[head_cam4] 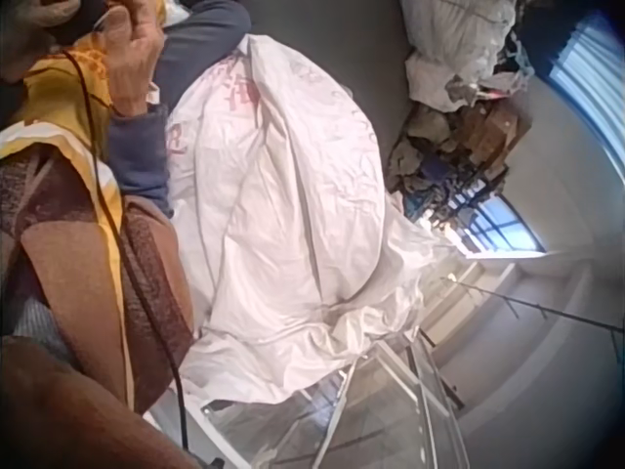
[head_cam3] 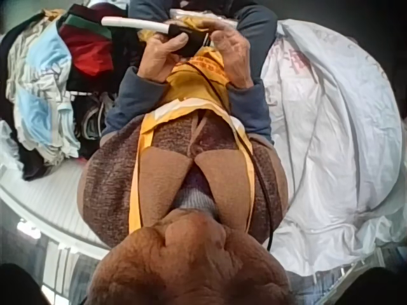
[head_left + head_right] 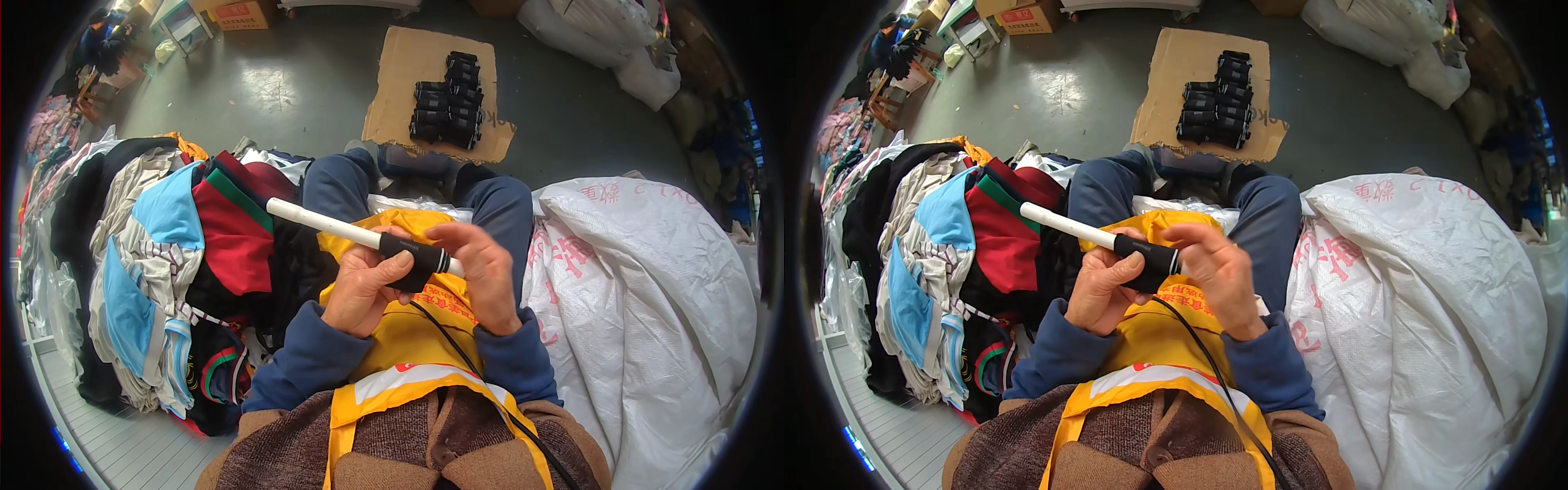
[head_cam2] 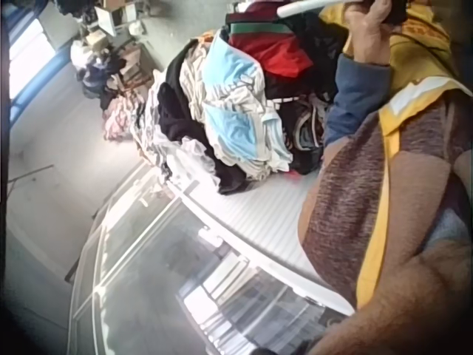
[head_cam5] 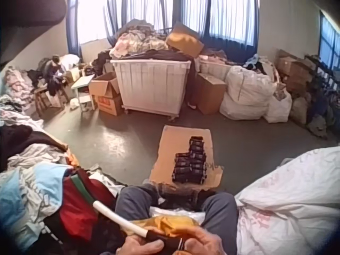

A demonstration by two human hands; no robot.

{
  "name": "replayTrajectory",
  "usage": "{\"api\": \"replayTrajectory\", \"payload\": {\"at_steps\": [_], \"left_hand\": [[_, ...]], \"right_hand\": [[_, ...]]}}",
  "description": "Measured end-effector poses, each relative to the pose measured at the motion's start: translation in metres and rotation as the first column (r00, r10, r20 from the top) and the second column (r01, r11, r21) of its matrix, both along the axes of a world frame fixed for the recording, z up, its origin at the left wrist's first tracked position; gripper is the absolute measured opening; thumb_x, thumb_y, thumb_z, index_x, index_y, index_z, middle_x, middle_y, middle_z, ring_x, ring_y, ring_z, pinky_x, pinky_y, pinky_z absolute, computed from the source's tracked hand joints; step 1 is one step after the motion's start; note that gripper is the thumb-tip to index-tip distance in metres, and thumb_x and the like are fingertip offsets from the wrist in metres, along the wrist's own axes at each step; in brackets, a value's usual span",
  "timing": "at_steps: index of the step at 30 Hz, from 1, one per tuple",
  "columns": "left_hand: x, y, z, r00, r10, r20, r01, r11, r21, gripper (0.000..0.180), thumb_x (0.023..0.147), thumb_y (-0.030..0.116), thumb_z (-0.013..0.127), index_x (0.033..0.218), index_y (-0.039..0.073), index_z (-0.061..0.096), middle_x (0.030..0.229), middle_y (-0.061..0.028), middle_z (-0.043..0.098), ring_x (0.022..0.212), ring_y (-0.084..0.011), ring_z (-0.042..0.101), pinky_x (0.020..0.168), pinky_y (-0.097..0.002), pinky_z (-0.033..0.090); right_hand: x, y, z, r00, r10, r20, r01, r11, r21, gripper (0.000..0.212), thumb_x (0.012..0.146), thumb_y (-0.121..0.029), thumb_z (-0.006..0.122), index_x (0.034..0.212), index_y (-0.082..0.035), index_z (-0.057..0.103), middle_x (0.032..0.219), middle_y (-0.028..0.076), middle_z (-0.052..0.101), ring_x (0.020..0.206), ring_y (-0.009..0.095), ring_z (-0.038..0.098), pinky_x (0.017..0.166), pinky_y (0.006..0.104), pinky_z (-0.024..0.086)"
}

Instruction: Assembling black plastic components onto a white pipe while sitting on the floor in a storage area.

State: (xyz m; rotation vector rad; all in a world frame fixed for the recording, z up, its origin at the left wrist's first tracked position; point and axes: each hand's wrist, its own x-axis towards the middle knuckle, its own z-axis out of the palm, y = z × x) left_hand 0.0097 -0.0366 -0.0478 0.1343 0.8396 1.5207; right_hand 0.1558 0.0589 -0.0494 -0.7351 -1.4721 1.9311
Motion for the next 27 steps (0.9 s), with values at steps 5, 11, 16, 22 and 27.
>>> {"api": "replayTrajectory", "payload": {"at_steps": [5,11,16,22,27], "left_hand": [[0.003,0.001,-0.004,0.999,-0.027,0.027,0.027,1.0,-0.003,0.027,0.085,0.008,0.062,0.109,0.008,0.05,0.088,-0.0043,0.057,0.068,-0.012,0.056,0.048,-0.0229,0.044],[0.005,0.002,-0.001,0.998,-0.003,0.059,0.005,1.0,-0.029,0.027,0.086,0.009,0.061,0.111,0.008,0.049,0.094,-0.0052,0.057,0.072,-0.0129,0.058,0.049,-0.0235,0.044],[0.006,0.001,-0.003,0.998,0.014,0.058,-0.015,1.0,0.012,0.03,0.086,0.01,0.062,0.111,0.007,0.047,0.094,-0.0066,0.055,0.076,-0.013,0.056,0.051,-0.024,0.046],[0.001,-0.001,-0.002,0.985,0.141,0.096,-0.143,0.99,0.01,0.027,0.086,0.014,0.063,0.107,0.008,0.048,0.091,-0.0046,0.054,0.072,-0.0122,0.056,0.05,-0.0242,0.047],[0.003,0.001,-0.003,0.986,0.164,-0.009,-0.163,0.986,0.033,0.027,0.082,0.014,0.067,0.101,0.007,0.049,0.083,-0.0034,0.054,0.069,-0.011,0.056,0.048,-0.023,0.048]], "right_hand": [[-0.004,-0.01,0.013,0.979,0.034,0.201,-0.083,0.967,0.241,0.027,0.085,-0.009,0.062,0.109,0.003,0.057,0.1,0.011,0.063,0.088,0.013,0.06,0.078,0.0246,0.048],[-0.007,-0.014,0.009,0.99,-0.078,0.118,0.038,0.951,0.307,0.03,0.074,0.009,0.065,0.102,0.0,0.059,0.096,0.01,0.063,0.085,0.016,0.062,0.073,0.0249,0.05],[-0.011,-0.017,0.006,0.986,-0.139,0.091,0.09,0.908,0.41,0.033,0.068,0.014,0.066,0.095,-0.002,0.059,0.097,0.01,0.062,0.089,0.018,0.062,0.073,0.0256,0.05],[-0.007,-0.013,0.005,0.994,-0.095,0.054,0.053,0.854,0.517,0.034,0.066,0.013,0.067,0.095,-0.003,0.059,0.097,0.01,0.063,0.09,0.019,0.061,0.078,0.0273,0.049],[-0.001,-0.012,0.006,0.996,-0.035,0.08,0.009,0.953,0.303,0.029,0.072,0.013,0.065,0.096,0.0,0.059,0.101,0.01,0.06,0.094,0.015,0.058,0.085,0.0249,0.047]]}}
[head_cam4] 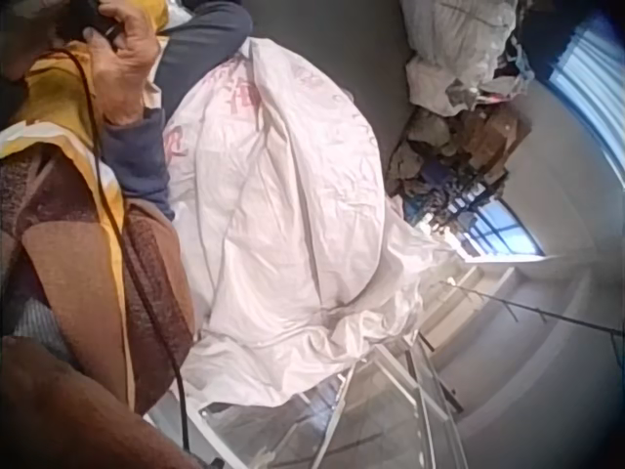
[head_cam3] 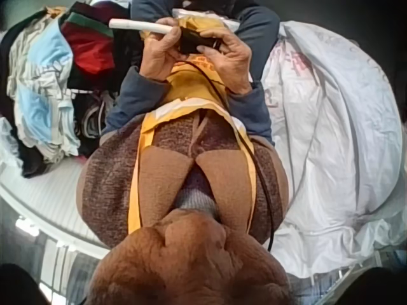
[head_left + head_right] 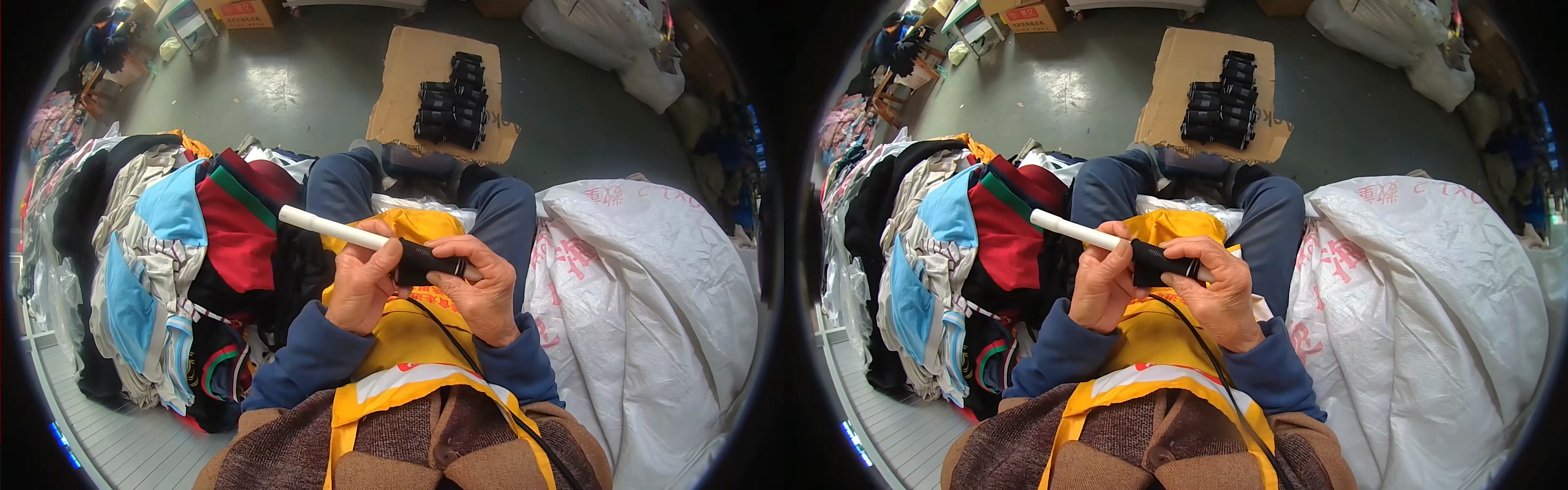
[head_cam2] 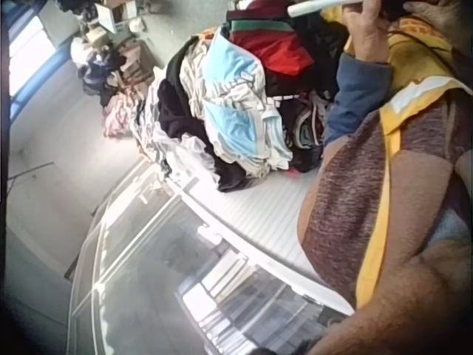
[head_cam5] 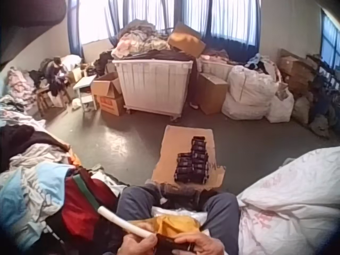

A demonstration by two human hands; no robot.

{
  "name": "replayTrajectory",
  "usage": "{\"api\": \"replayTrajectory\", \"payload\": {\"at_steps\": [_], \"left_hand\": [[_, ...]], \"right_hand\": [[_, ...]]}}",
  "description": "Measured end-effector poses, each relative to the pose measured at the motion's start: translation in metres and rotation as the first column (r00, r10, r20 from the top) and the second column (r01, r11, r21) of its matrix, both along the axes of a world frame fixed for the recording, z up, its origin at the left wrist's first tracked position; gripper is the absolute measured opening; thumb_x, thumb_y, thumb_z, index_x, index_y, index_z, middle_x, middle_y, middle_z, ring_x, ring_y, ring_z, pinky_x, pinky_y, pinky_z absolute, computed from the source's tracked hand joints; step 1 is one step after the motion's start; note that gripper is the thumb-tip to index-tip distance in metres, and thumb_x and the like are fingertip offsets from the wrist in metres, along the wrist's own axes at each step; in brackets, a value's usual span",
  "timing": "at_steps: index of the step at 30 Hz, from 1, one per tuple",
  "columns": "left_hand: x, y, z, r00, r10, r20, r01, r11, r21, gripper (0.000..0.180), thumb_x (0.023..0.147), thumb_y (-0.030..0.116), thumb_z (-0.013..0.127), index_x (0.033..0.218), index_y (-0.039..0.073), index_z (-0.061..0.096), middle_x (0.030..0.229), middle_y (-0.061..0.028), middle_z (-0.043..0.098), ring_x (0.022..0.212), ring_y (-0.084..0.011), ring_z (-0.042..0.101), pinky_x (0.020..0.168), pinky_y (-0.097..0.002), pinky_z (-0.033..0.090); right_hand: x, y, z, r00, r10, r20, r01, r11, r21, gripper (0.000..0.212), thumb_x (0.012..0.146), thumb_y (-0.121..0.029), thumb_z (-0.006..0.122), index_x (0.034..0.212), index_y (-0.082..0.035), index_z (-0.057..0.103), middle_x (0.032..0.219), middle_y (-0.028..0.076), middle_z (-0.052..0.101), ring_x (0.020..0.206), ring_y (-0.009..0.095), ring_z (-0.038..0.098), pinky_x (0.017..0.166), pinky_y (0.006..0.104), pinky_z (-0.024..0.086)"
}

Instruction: Assembling black plastic components onto a white pipe while sitting on the floor in a storage area.

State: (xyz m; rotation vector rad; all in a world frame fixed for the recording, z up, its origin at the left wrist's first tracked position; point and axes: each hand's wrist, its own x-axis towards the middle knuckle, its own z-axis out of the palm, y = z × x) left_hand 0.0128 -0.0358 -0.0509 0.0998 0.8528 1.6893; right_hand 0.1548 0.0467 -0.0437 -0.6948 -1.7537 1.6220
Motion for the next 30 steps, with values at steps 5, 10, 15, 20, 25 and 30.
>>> {"api": "replayTrajectory", "payload": {"at_steps": [5,10,15,20,25,30], "left_hand": [[-0.003,0.0,-0.003,0.989,-0.134,-0.069,0.135,0.991,0.017,0.033,0.078,0.006,0.069,0.103,0.007,0.048,0.084,-0.0049,0.054,0.068,-0.0107,0.056,0.047,-0.0216,0.048],[0.001,0.001,0.001,0.999,-0.037,-0.037,0.037,0.999,0.008,0.027,0.079,0.01,0.069,0.099,0.005,0.051,0.083,-0.0051,0.057,0.068,-0.0104,0.056,0.049,-0.0221,0.048],[0.0,-0.002,-0.006,0.965,-0.248,-0.082,0.247,0.969,-0.019,0.027,0.079,0.012,0.069,0.1,0.004,0.054,0.082,-0.0041,0.058,0.068,-0.0106,0.056,0.051,-0.0227,0.047],[0.001,-0.001,-0.001,0.97,-0.242,-0.034,0.241,0.969,-0.052,0.028,0.08,0.012,0.069,0.101,0.003,0.053,0.084,-0.0043,0.057,0.069,-0.0101,0.056,0.052,-0.0212,0.047],[-0.001,-0.002,-0.006,0.988,-0.154,-0.017,0.154,0.988,0.002,0.027,0.083,0.01,0.066,0.104,0.009,0.049,0.088,-0.0035,0.057,0.072,-0.0124,0.057,0.054,-0.0245,0.046],[0.0,-0.002,-0.003,0.99,-0.137,-0.027,0.136,0.991,-0.005,0.026,0.082,0.009,0.067,0.1,0.007,0.049,0.086,-0.0045,0.056,0.071,-0.012,0.058,0.051,-0.0228,0.047]], "right_hand": [[0.001,0.002,0.001,1.0,0.021,-0.021,-0.023,0.996,-0.082,0.031,0.07,0.014,0.066,0.096,-0.001,0.059,0.099,0.01,0.061,0.092,0.017,0.059,0.083,0.0255,0.048],[0.002,0.002,-0.001,0.999,-0.008,-0.044,0.005,0.998,-0.07,0.032,0.067,0.014,0.067,0.095,-0.002,0.059,0.098,0.009,0.061,0.091,0.018,0.06,0.082,0.0264,0.049],[0.002,0.001,-0.004,0.997,-0.042,-0.066,0.042,0.999,0.003,0.031,0.065,0.014,0.068,0.091,-0.002,0.06,0.097,0.01,0.062,0.092,0.019,0.061,0.082,0.0265,0.048],[0.002,0.002,-0.006,0.997,-0.017,-0.073,0.025,0.993,0.111,0.026,0.07,0.014,0.067,0.09,-0.002,0.06,0.1,0.011,0.06,0.094,0.017,0.058,0.083,0.0251,0.047],[0.0,0.003,-0.003,0.996,0.015,-0.085,-0.003,0.991,0.137,0.026,0.07,0.009,0.07,0.092,-0.002,0.061,0.1,0.01,0.06,0.093,0.016,0.058,0.081,0.0235,0.047],[0.006,0.003,0.003,0.997,0.037,0.063,-0.025,0.983,-0.185,0.037,0.074,-0.009,0.073,0.107,0.0,0.06,0.101,0.01,0.063,0.092,0.017,0.06,0.083,0.0266,0.047]]}}
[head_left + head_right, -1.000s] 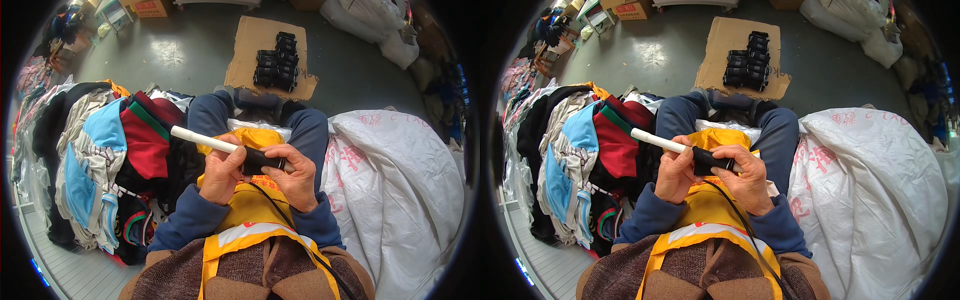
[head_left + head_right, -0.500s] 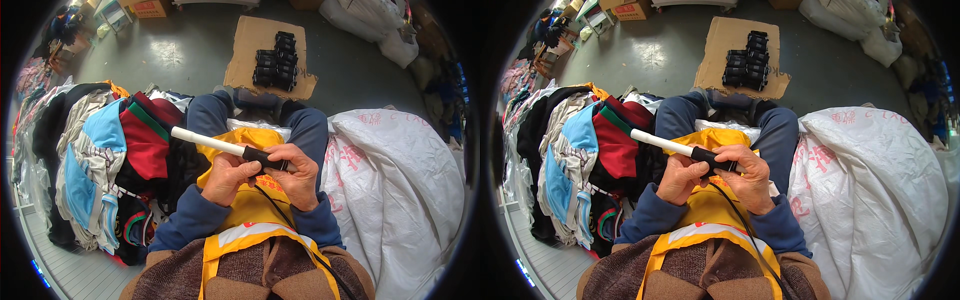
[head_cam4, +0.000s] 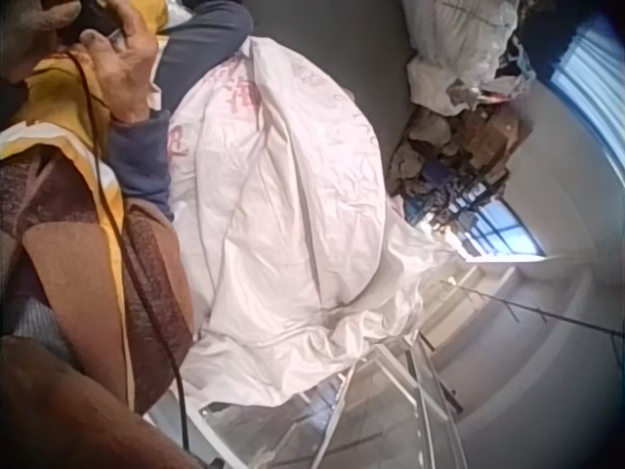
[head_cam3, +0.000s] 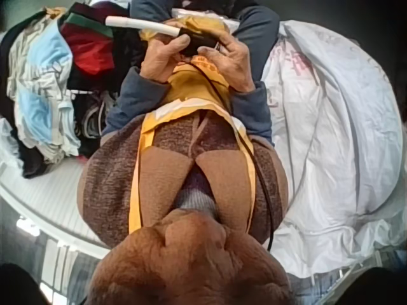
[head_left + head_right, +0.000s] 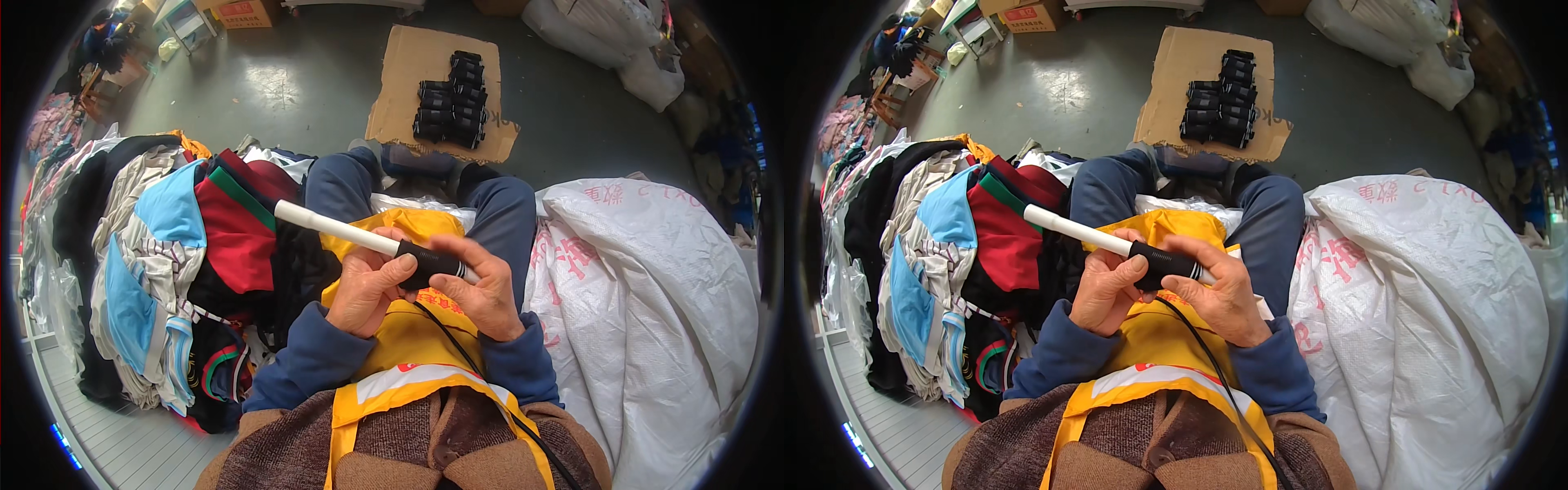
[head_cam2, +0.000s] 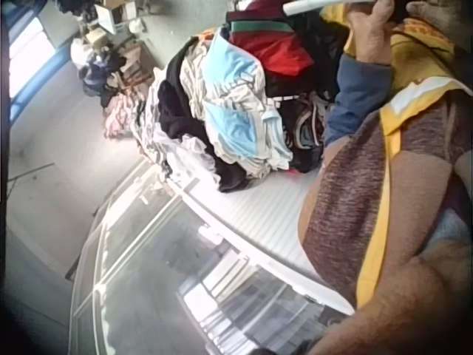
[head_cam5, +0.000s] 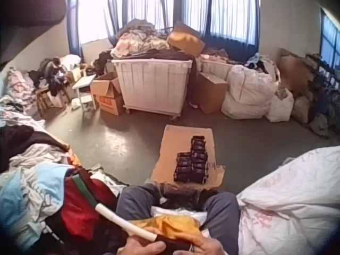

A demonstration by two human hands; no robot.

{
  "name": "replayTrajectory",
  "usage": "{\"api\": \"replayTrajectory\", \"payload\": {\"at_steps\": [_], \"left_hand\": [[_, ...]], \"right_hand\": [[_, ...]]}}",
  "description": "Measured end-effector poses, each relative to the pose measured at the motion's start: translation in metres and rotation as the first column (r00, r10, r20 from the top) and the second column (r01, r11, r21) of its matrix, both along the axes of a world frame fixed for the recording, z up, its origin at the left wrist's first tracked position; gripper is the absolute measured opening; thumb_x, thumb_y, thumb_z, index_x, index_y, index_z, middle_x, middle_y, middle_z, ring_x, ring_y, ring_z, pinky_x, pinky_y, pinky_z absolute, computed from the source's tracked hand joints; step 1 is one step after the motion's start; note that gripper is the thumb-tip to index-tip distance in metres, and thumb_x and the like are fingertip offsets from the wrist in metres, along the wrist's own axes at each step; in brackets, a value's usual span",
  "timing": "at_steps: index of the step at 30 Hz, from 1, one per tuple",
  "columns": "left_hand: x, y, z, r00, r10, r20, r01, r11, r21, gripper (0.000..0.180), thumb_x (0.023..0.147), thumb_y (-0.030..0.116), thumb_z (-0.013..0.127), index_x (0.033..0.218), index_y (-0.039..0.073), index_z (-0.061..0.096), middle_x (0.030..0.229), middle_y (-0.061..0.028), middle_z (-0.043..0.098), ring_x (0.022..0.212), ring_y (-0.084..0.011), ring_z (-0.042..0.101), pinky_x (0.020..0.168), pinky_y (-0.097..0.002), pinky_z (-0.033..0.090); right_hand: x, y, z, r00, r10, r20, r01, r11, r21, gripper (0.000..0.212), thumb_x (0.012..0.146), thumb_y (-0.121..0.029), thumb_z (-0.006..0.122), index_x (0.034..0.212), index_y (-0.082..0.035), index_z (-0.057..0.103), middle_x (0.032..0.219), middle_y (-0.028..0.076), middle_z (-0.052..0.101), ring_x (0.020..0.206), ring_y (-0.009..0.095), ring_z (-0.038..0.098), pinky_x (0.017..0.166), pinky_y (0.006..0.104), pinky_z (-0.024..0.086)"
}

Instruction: Assembling black plastic components onto a white pipe while sitting on the floor in a storage area.

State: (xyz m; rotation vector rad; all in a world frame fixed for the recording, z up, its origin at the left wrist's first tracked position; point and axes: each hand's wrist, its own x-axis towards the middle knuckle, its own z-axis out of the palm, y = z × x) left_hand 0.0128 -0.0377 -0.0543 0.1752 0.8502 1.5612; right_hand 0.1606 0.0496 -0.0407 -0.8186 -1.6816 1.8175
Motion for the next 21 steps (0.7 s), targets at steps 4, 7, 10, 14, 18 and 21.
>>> {"api": "replayTrajectory", "payload": {"at_steps": [4,7,10,14,18,21], "left_hand": [[0.001,0.001,0.0,0.997,0.06,-0.055,-0.062,0.998,-0.034,0.03,0.079,0.01,0.069,0.1,0.006,0.048,0.085,-0.0051,0.055,0.067,-0.0119,0.058,0.048,-0.0218,0.047],[0.001,0.002,0.002,0.995,0.055,-0.088,-0.059,0.997,-0.042,0.031,0.078,0.01,0.07,0.1,0.004,0.049,0.083,-0.0054,0.056,0.065,-0.0118,0.057,0.047,-0.0217,0.046],[0.0,0.001,-0.004,0.992,-0.087,-0.094,0.086,0.996,-0.013,0.028,0.079,0.008,0.069,0.1,0.003,0.051,0.082,-0.0066,0.059,0.064,-0.0121,0.058,0.046,-0.0214,0.045],[0.0,-0.001,-0.002,0.984,-0.106,-0.144,0.093,0.992,-0.089,0.026,0.078,0.007,0.069,0.099,0.0,0.054,0.081,-0.006,0.06,0.065,-0.0122,0.058,0.051,-0.0228,0.048],[-0.001,-0.002,-0.006,0.991,-0.116,-0.072,0.107,0.988,-0.111,0.027,0.078,0.005,0.069,0.1,0.0,0.055,0.081,-0.0058,0.061,0.066,-0.0123,0.059,0.054,-0.0246,0.05],[-0.001,-0.002,-0.005,0.991,-0.108,-0.081,0.101,0.991,-0.085,0.026,0.078,0.006,0.069,0.1,0.0,0.056,0.083,-0.0052,0.06,0.067,-0.0123,0.059,0.055,-0.0252,0.051]], "right_hand": [[0.0,0.0,-0.001,0.995,0.0,0.096,-0.012,0.993,0.115,0.032,0.077,-0.007,0.07,0.106,0.002,0.06,0.096,0.011,0.065,0.088,0.016,0.062,0.078,0.0255,0.049],[0.0,-0.002,0.003,0.996,-0.029,0.088,0.028,1.0,0.006,0.031,0.077,-0.005,0.07,0.106,0.002,0.061,0.095,0.012,0.065,0.085,0.015,0.062,0.076,0.0253,0.05],[0.001,-0.002,0.001,0.997,-0.048,0.061,0.043,0.997,0.069,0.031,0.075,-0.003,0.07,0.104,0.002,0.061,0.094,0.011,0.065,0.085,0.015,0.062,0.076,0.0252,0.049],[0.0,-0.001,-0.006,0.998,-0.057,0.037,0.05,0.983,0.176,0.03,0.075,-0.002,0.071,0.103,0.003,0.061,0.094,0.01,0.064,0.085,0.015,0.062,0.077,0.0249,0.049],[-0.001,-0.002,-0.01,0.998,-0.054,-0.043,0.062,0.973,0.221,0.029,0.074,0.002,0.07,0.102,0.002,0.061,0.097,0.009,0.064,0.086,0.014,0.061,0.079,0.0245,0.049],[0.0,-0.004,-0.006,0.993,-0.077,-0.089,0.079,0.997,0.018,0.03,0.073,0.007,0.068,0.101,0.001,0.061,0.099,0.008,0.063,0.088,0.013,0.06,0.081,0.0242,0.049]]}}
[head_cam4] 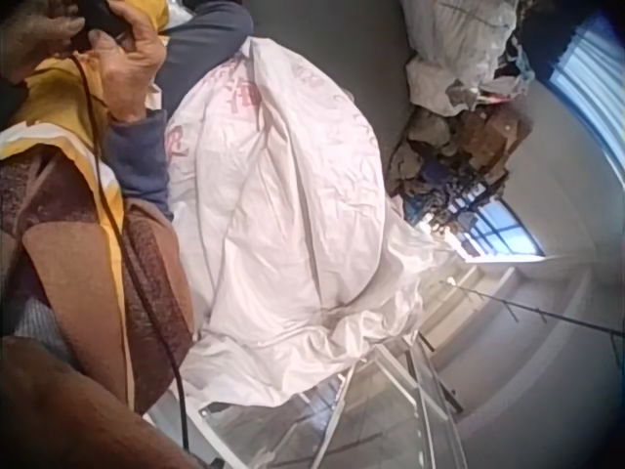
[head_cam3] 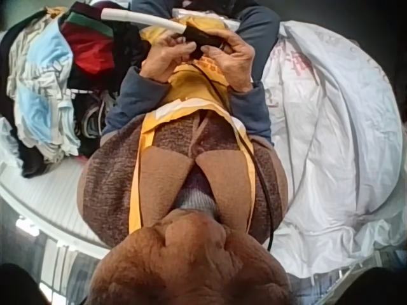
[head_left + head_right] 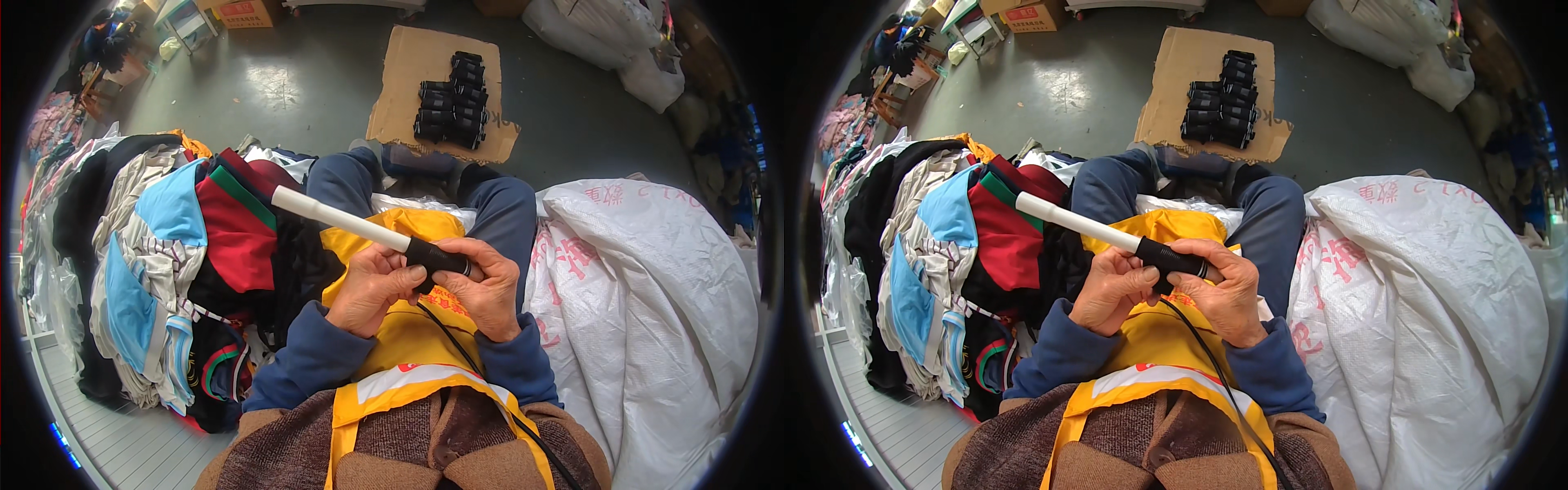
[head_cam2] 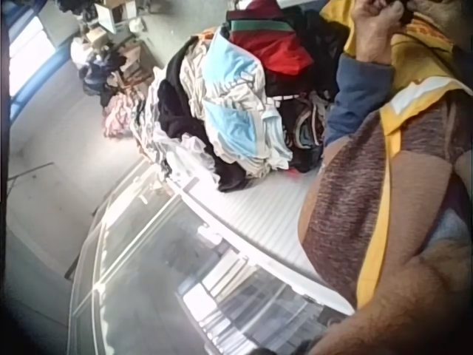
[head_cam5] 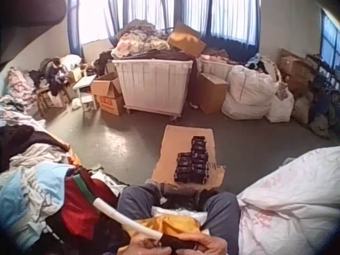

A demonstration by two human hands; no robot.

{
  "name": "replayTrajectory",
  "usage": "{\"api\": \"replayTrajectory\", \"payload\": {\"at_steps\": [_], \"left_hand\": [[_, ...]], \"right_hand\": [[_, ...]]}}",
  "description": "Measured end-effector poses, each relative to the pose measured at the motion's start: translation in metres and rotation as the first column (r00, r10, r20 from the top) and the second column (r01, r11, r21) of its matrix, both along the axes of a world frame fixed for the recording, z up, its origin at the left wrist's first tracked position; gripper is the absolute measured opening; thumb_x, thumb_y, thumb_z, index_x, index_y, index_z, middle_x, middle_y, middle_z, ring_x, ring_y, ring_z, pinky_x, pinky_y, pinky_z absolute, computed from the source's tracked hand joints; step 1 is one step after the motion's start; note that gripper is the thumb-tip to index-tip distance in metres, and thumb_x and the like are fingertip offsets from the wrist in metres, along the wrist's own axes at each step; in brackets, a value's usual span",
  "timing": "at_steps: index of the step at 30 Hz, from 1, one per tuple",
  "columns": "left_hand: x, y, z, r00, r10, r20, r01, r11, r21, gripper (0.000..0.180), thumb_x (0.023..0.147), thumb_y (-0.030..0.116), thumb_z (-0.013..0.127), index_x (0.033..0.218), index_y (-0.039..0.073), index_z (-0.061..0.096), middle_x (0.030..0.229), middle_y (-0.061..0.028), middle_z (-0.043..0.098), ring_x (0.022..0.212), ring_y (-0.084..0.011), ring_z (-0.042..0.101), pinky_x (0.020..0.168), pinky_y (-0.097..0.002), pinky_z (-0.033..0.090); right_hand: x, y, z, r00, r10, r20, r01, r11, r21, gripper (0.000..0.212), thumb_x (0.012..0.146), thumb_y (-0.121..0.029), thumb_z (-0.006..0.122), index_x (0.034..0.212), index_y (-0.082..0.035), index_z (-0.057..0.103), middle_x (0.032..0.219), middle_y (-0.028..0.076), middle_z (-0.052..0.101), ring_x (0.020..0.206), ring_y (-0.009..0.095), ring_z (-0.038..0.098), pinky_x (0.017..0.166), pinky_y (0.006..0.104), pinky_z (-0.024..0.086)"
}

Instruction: Assembling black plastic components onto a white pipe while sitting on the floor in a storage area.

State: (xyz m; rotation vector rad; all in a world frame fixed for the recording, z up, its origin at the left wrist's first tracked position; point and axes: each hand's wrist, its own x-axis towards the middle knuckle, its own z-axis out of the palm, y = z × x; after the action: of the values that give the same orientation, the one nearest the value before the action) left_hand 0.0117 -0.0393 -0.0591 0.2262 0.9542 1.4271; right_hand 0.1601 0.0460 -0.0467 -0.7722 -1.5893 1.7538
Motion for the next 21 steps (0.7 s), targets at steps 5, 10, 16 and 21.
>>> {"api": "replayTrajectory", "payload": {"at_steps": [5,10,16,21], "left_hand": [[0.001,-0.002,-0.005,0.998,0.013,0.061,-0.013,1.0,0.005,0.028,0.079,0.006,0.068,0.103,0.001,0.054,0.085,-0.0045,0.059,0.069,-0.0117,0.058,0.054,-0.0241,0.05],[0.003,0.004,0.006,0.997,-0.003,0.072,0.0,0.999,0.045,0.029,0.08,0.006,0.067,0.105,0.001,0.053,0.085,-0.0041,0.059,0.069,-0.0111,0.058,0.054,-0.0228,0.048],[0.005,0.002,0.003,0.999,0.055,-0.003,-0.054,0.998,0.036,0.028,0.081,0.008,0.067,0.105,0.001,0.053,0.083,-0.0055,0.06,0.067,-0.0119,0.059,0.052,-0.023,0.048],[0.003,0.001,0.003,0.996,0.082,0.022,-0.082,0.997,-0.002,0.027,0.081,0.008,0.066,0.104,0.0,0.054,0.083,-0.0071,0.06,0.066,-0.013,0.06,0.051,-0.0235,0.049]], "right_hand": [[0.0,0.003,-0.001,0.998,0.005,-0.058,-0.005,1.0,-0.005,0.033,0.071,0.014,0.064,0.101,0.001,0.061,0.101,0.008,0.062,0.09,0.012,0.059,0.082,0.0233,0.049],[-0.003,-0.002,-0.002,0.996,-0.072,-0.057,0.069,0.996,-0.049,0.035,0.07,0.017,0.062,0.1,0.0,0.06,0.099,0.008,0.062,0.091,0.014,0.06,0.082,0.0247,0.049],[-0.005,-0.001,-0.002,0.999,-0.048,-0.008,0.048,0.969,0.241,0.038,0.068,0.016,0.064,0.101,-0.002,0.06,0.098,0.01,0.061,0.092,0.019,0.061,0.082,0.0274,0.049],[0.001,0.007,0.013,0.99,0.083,0.115,-0.107,0.971,0.216,0.032,0.076,0.001,0.067,0.107,0.001,0.058,0.102,0.011,0.061,0.093,0.019,0.059,0.085,0.0272,0.046]]}}
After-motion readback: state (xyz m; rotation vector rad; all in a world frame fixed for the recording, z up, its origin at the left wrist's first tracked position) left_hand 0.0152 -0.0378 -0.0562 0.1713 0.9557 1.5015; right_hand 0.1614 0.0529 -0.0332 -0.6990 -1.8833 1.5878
